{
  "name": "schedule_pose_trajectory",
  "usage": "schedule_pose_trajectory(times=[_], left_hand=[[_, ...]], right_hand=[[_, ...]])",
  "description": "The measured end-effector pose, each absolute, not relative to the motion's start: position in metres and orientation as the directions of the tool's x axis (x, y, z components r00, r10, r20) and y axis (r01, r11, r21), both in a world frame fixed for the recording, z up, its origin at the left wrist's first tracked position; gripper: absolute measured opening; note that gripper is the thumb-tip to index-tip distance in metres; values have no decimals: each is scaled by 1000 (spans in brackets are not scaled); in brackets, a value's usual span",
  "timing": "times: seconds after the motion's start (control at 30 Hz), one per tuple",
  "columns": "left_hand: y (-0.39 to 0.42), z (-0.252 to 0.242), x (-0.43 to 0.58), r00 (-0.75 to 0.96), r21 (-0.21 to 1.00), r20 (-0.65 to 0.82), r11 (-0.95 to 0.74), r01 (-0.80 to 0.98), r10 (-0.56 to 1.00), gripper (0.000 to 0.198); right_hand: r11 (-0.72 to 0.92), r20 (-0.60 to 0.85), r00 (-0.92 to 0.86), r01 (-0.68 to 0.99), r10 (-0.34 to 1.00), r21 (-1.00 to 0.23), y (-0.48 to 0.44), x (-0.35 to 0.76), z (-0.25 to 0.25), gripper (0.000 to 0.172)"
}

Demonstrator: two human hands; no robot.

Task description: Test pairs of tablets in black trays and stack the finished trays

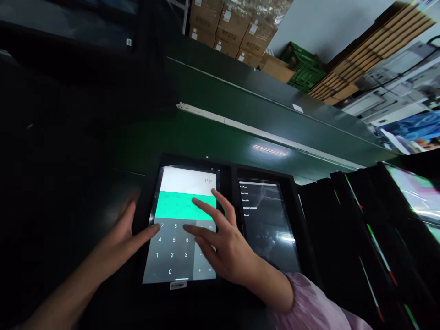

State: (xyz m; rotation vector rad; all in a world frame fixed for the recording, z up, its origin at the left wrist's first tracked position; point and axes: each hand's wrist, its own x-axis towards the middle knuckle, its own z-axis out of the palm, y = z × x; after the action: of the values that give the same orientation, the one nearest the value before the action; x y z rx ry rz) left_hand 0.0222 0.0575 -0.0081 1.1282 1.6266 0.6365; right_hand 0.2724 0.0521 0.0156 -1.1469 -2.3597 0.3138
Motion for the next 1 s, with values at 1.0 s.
schedule_pose_trajectory(times=[1.0], left_hand=[[60,2,22,-215,751,-586,623,219,782,103]], right_hand=[[374,342,-244,840,907,-392,56,284,6,34]])
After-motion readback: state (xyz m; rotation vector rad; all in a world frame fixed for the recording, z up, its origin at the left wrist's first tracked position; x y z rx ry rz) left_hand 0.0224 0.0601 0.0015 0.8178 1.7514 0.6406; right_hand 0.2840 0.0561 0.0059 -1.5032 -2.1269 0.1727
